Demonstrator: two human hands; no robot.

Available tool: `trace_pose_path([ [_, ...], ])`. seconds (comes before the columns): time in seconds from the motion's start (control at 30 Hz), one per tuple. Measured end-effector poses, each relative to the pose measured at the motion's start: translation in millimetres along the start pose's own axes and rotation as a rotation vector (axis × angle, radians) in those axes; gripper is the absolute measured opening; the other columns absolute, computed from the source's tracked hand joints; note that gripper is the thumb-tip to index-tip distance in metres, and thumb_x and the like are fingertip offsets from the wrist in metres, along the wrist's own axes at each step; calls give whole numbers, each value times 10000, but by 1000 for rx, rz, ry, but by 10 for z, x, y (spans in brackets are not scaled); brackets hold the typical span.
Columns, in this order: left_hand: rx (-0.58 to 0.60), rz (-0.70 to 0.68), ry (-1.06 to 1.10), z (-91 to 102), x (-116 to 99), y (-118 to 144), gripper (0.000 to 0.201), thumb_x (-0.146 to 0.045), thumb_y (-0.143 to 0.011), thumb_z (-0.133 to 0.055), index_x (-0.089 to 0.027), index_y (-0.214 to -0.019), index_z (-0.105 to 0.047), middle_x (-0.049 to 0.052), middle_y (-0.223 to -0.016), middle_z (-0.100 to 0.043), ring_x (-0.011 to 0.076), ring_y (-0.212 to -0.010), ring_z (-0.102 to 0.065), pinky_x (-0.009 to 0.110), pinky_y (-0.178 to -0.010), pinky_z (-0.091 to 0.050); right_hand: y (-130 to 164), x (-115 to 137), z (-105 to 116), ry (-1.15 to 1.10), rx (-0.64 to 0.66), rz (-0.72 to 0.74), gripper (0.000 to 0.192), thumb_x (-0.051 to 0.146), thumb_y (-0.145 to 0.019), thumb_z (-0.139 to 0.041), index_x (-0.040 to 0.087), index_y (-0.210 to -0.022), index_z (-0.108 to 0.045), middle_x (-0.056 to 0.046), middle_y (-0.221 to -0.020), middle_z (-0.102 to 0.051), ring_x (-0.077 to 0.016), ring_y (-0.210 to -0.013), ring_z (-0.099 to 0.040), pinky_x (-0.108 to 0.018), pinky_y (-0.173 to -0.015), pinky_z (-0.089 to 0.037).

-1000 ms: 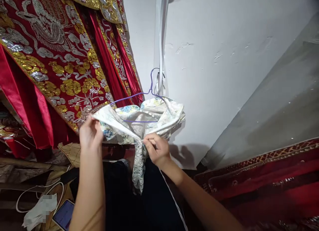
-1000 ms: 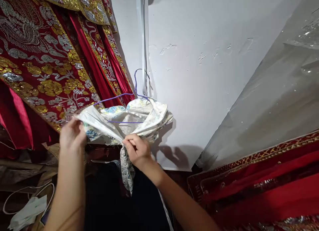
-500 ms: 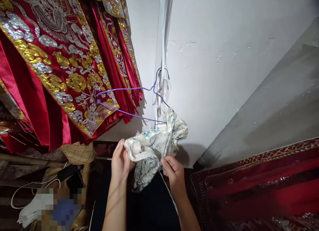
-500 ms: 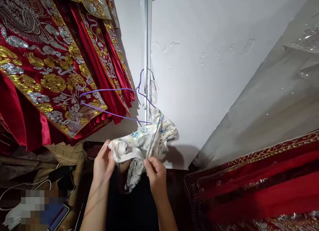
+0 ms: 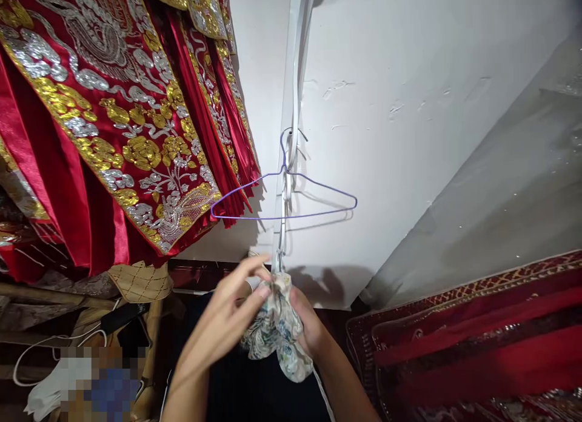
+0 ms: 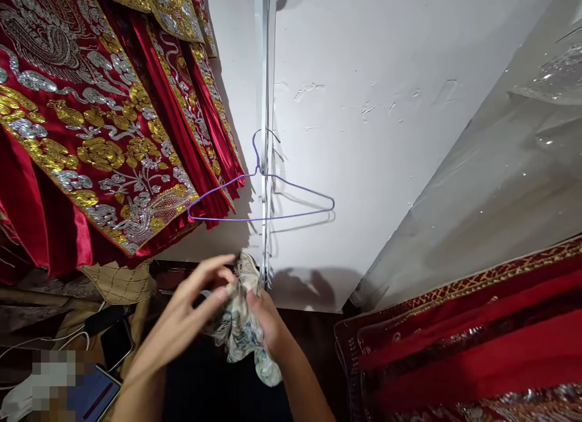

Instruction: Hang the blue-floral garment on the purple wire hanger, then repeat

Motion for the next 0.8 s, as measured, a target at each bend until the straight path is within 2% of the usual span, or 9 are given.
trace_pose_path([
  [0.13,186,-36,18,106,231,-141,487,-525,-1036,-348,-250,-1404,-508,85,-1232,-635,243,-1124,-575,354,-1030,-400,-65,293,-177,354,268,-81,337,373,-749,-815,186,-997,-684,-25,-897,-675,-205,-855,-629,-312,-795,-496],
  [0.23,411,10,-4,-44,485,-138,583,-594,-1028,-257,-161,-948,-640,61,-910,-639,199,-829,-558,307,-806,-455,-170,667,-239,727,388,90,92,164,-733,-729,172,-799,-665,13,-752,-627,-150,-696,-567,-261,-668,-462],
  [0.3,460,35,-115,-40,608,-122,573,-589,-1022,-305,-161,-720,-538,20,-742,-554,155,-695,-475,272,-682,-409,-301,998,-141,895,250,267,111,78,-730,-615,179,-734,-662,10,-727,-632,-147,-674,-565,-259,-657,-454],
  [0.37,431,21,-294,93,640,-129,524,-560,-1013,-382,-166,-685,-494,-8,-678,-495,136,-652,-441,262,-677,-379,-429,1354,70,984,-37,475,181,54,-717,-561,188,-729,-681,-9,-780,-665,-169,-749,-606,-273,-719,-470],
  [0.43,349,15,-495,323,614,-159,470,-533,-1003,-431,-174,-716,-529,-18,-665,-504,143,-661,-476,267,-727,-380,-524,1605,332,996,-317,639,266,74,-721,-556,202,-871,-734,-26,-871,-692,-196,-845,-635,-291,-791,-482],
  [0.5,316,57,-647,537,605,-177,436,-530,-985,-463,-187,-741,-580,-8,-676,-560,166,-681,-532,271,-729,-384,-667,1663,573,1020,-446,650,462,104,-737,-557,222,-1150,-728,-34,-915,-708,-206,-842,-648,-302,-787,-493],
  [0.6,353,187,-790,745,704,-156,364,-499,-948,-510,-207,-794,-663,39,-795,-687,222,-770,-625,288,-723,-406,-893,1546,868,1180,-481,453,574,143,-770,-538,243,-1316,-686,-58,-966,-754,-238,-851,-675,-321,-766,-497],
  [0.7,405,293,-877,842,872,-124,268,-431,-925,-536,-261,-976,-736,72,-1029,-750,297,-1019,-663,370,-887,-430,-930,1458,1030,1305,-474,315,490,148,-767,-529,278,-1174,-767,-36,-1067,-782,-272,-963,-694,-322,-784,-488],
  [0.8,345,325,-928,970,981,-203,336,-445,-934,-518,-285,-1131,-738,100,-1177,-727,337,-1212,-586,483,-1027,-401,-833,1510,1049,1319,-448,324,419,146,-734,-549,270,-1051,-792,-5,-975,-799,-243,-859,-709,-287,-705,-472],
])
Point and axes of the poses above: each hand's wrist, its own y-axis away from the middle knuckle, its own z-axis out of the back of the hand, x = y × z, the point moved 7 cm from there along -y, towards the middle knuckle
